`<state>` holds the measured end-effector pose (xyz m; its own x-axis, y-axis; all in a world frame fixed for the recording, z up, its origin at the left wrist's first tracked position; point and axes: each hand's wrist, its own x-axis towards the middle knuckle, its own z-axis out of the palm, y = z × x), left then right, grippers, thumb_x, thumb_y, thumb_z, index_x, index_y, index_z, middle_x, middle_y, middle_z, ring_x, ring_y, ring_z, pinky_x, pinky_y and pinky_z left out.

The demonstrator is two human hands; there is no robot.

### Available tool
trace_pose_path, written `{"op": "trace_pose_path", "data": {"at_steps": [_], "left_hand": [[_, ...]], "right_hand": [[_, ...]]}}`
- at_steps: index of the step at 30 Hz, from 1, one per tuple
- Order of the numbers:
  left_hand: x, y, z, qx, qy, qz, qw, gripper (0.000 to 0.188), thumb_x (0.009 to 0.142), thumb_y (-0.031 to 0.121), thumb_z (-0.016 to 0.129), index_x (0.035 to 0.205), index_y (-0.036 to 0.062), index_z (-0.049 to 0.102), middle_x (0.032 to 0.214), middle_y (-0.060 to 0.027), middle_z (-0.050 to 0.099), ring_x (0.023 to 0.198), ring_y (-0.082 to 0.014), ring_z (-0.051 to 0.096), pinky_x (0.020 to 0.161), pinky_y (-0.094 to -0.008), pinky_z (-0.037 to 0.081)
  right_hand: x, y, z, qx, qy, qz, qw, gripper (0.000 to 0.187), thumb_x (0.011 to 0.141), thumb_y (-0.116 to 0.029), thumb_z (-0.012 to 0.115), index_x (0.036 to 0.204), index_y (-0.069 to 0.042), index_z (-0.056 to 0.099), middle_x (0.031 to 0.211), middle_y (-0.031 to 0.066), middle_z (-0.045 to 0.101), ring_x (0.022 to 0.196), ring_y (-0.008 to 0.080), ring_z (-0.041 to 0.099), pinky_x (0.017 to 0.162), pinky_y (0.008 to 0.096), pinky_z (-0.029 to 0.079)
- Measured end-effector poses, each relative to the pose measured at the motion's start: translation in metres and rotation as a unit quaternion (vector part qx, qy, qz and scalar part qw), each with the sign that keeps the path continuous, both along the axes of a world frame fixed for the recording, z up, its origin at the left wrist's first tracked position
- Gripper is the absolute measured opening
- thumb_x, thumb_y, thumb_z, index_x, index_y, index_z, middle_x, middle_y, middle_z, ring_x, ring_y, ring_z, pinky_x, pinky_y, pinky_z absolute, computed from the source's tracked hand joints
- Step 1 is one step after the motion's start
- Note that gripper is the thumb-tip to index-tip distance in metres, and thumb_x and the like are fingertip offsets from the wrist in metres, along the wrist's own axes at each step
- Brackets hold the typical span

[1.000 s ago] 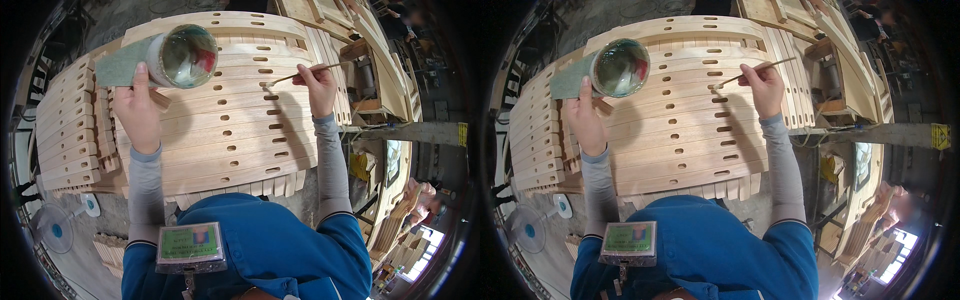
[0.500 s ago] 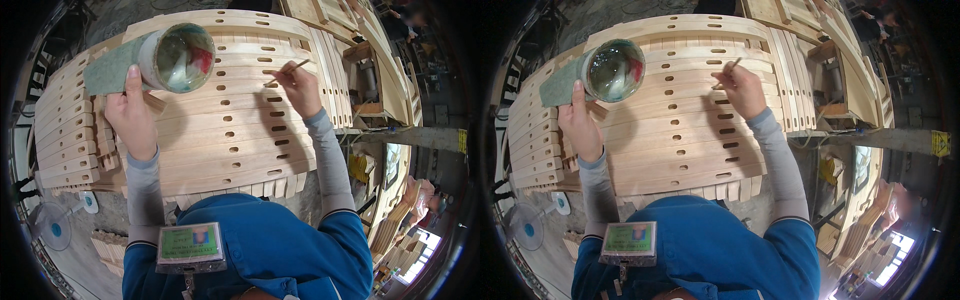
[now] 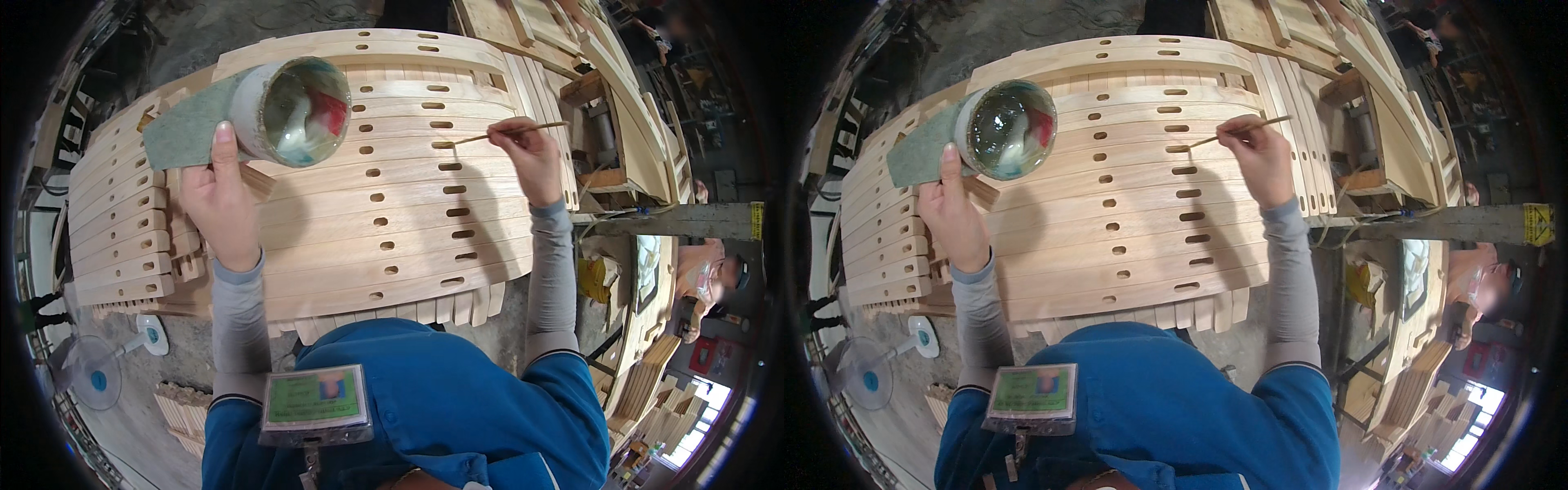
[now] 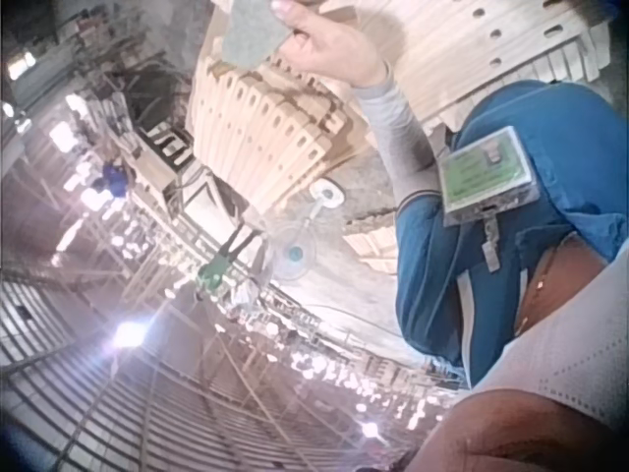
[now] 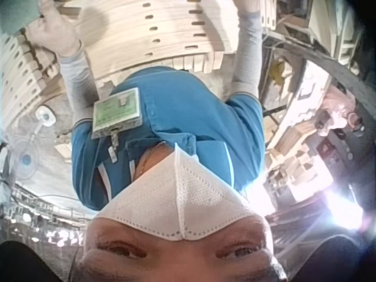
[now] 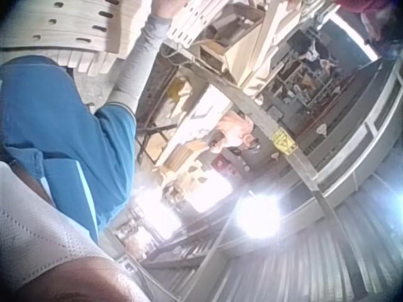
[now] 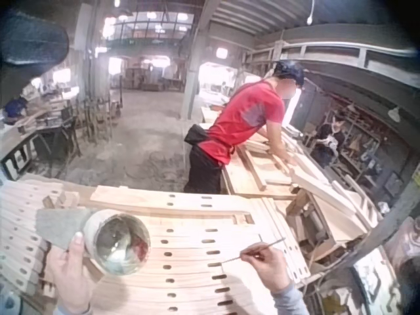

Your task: The person applies a liquid finish to wooden slats using a brush. They dip the brush into a container, coat the slats, and periodically refill the container with clear and yellow liquids from nearby bottles.

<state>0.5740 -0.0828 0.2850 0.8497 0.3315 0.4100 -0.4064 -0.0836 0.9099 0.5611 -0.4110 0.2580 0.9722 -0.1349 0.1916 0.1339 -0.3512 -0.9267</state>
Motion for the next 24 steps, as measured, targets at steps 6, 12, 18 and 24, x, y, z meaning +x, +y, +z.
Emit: {"op": "trace_pose_path", "data": {"at_steps": [6,12,18,24], "left_hand": [[-0.022,-0.013,0.018,0.013,-0.012,-0.019,1.0,0.021,0.089,0.012,0.051,0.1,-0.0057,0.056,0.093,-0.0057,0.059,0.08,-0.0088,0.052,0.071,-0.0215,0.042],[-0.038,-0.018,0.025,-0.033,-0.142,-0.079,0.986,0.023,0.089,0.007,0.047,0.106,-0.0076,0.053,0.102,-0.0094,0.057,0.092,-0.0136,0.052,0.082,-0.0252,0.041],[-0.044,-0.011,0.027,-0.028,-0.115,-0.043,0.992,0.022,0.09,0.008,0.047,0.103,-0.0087,0.053,0.103,-0.0121,0.057,0.093,-0.0151,0.053,0.084,-0.0287,0.042],[-0.043,-0.021,0.032,-0.077,-0.206,-0.036,0.975,0.021,0.09,0.007,0.045,0.101,-0.0095,0.052,0.104,-0.0131,0.057,0.093,-0.0151,0.053,0.084,-0.0284,0.041]], "right_hand": [[-0.05,0.063,0.095,0.165,-0.131,0.042,0.977,0.011,0.074,0.008,0.061,0.084,0.006,0.055,0.084,0.0167,0.063,0.077,0.0189,0.063,0.072,0.0264,0.053],[-0.06,0.106,0.091,0.171,-0.182,0.114,0.962,0.014,0.075,0.007,0.062,0.086,0.003,0.054,0.083,0.0126,0.063,0.076,0.0156,0.061,0.069,0.0242,0.05],[-0.065,0.115,0.094,0.149,-0.211,0.102,0.961,0.015,0.074,0.011,0.061,0.085,0.003,0.053,0.083,0.0157,0.061,0.078,0.0172,0.061,0.07,0.0256,0.051],[-0.064,0.127,0.073,0.168,-0.33,0.086,0.925,0.017,0.075,0.013,0.058,0.087,0.004,0.051,0.085,0.0184,0.061,0.079,0.021,0.061,0.068,0.0263,0.053]]}}
